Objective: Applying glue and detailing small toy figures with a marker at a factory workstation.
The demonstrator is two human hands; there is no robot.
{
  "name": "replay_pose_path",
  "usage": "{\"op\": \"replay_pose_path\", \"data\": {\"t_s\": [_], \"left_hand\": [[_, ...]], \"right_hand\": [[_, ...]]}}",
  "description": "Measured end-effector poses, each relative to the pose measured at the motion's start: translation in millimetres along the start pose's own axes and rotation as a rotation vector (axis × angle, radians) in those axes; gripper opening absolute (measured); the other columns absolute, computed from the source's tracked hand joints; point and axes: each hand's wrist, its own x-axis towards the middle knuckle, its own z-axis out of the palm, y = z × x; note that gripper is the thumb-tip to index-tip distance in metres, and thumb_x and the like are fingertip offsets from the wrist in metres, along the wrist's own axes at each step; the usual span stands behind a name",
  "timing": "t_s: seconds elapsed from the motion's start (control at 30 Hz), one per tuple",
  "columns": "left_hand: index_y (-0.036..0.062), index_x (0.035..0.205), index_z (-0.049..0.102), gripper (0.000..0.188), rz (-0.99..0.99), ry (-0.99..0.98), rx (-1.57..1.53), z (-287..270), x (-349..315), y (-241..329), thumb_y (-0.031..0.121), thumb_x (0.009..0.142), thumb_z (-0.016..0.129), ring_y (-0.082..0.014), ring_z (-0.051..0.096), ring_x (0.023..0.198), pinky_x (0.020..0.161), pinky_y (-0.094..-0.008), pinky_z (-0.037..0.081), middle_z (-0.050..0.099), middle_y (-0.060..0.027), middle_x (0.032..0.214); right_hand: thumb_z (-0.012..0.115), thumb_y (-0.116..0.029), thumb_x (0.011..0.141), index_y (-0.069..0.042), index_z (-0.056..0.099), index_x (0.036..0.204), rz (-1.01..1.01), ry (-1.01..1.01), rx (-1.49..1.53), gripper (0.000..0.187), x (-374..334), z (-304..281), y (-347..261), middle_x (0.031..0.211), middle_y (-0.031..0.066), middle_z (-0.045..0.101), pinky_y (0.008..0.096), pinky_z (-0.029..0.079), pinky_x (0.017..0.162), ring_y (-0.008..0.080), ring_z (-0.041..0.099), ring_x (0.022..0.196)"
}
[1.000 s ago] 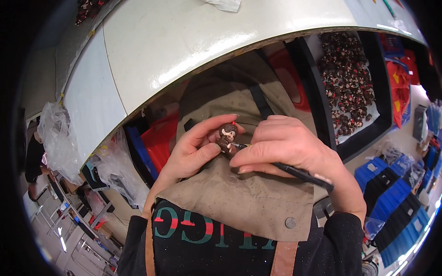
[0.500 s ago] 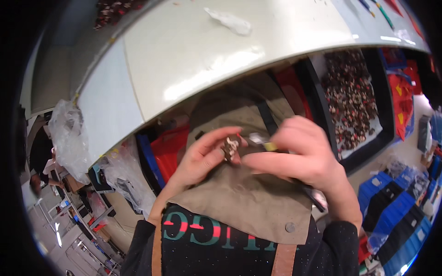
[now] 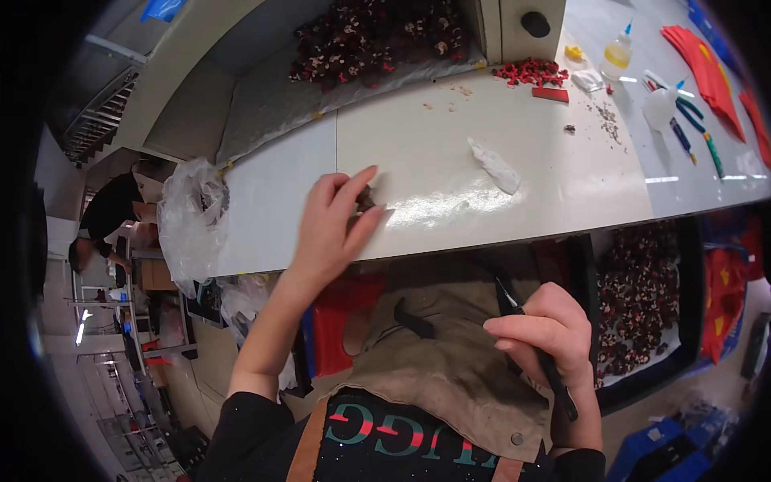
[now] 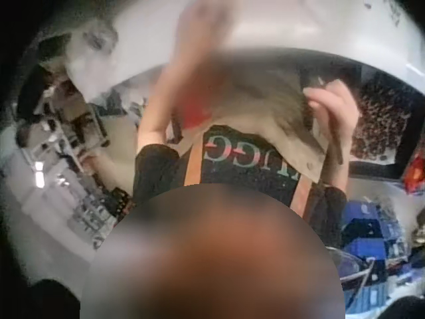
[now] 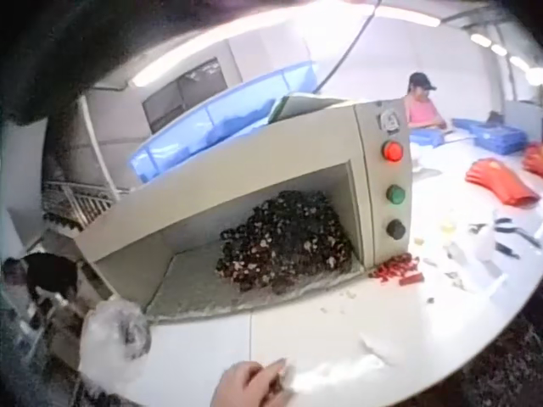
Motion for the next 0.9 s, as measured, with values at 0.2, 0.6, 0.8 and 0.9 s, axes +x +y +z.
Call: {"op": "replay_pose_path", "data": {"t_s": [0.2,0.6,0.8,0.9], "left_hand": [[0.0064,0.119,0.05,0.043,0.024,0.05,0.046,-5,1,-2,0.02,0.08,0.063,-0.0281,0.049,0.09,0.08,-0.0365,0.041,0.049,-0.0142,0.097],[0.0041,0.119,0.05,0.038,-0.082,0.248,-0.207,-35,7,11,0.012,0.083,0.06,-0.0174,0.047,0.084,0.077,-0.0271,0.039,0.049,-0.0079,0.1],[0.004,0.136,0.034,0.049,-0.544,-0.326,-1.641,-15,-72,41,0.013,0.091,0.052,-0.0111,0.054,0.087,0.08,-0.0258,0.046,0.048,-0.0116,0.124],[0.008,0.14,0.026,0.057,-0.744,-0.218,-1.884,2,-114,56,0.017,0.09,0.053,-0.0144,0.054,0.092,0.08,-0.0265,0.044,0.044,-0.0144,0.13]], "right_hand": [[0.066,-0.021,0.081,-0.006,0.065,0.086,0.141,0.127,0.175,0.016,-2,-8,15,0.06,0.0018,0.045,0.0271,0.032,0.048,0.0154,0.042,0.053],[0.062,-0.018,0.085,-0.006,0.047,0.097,0.199,-0.034,0.216,0.022,-7,3,12,0.07,0.0043,0.053,0.0243,0.037,0.06,0.0116,0.047,0.064],[0.054,0.013,0.077,-0.005,0.047,0.105,0.122,-0.349,0.187,0.034,19,29,10,0.103,0.0165,0.061,0.0307,0.047,0.074,0.0209,0.06,0.082],[0.055,0.008,0.079,-0.004,0.05,0.108,0.197,-0.491,0.332,0.032,21,38,7,0.11,0.0188,0.06,0.0312,0.048,0.075,0.0246,0.062,0.087]]}}
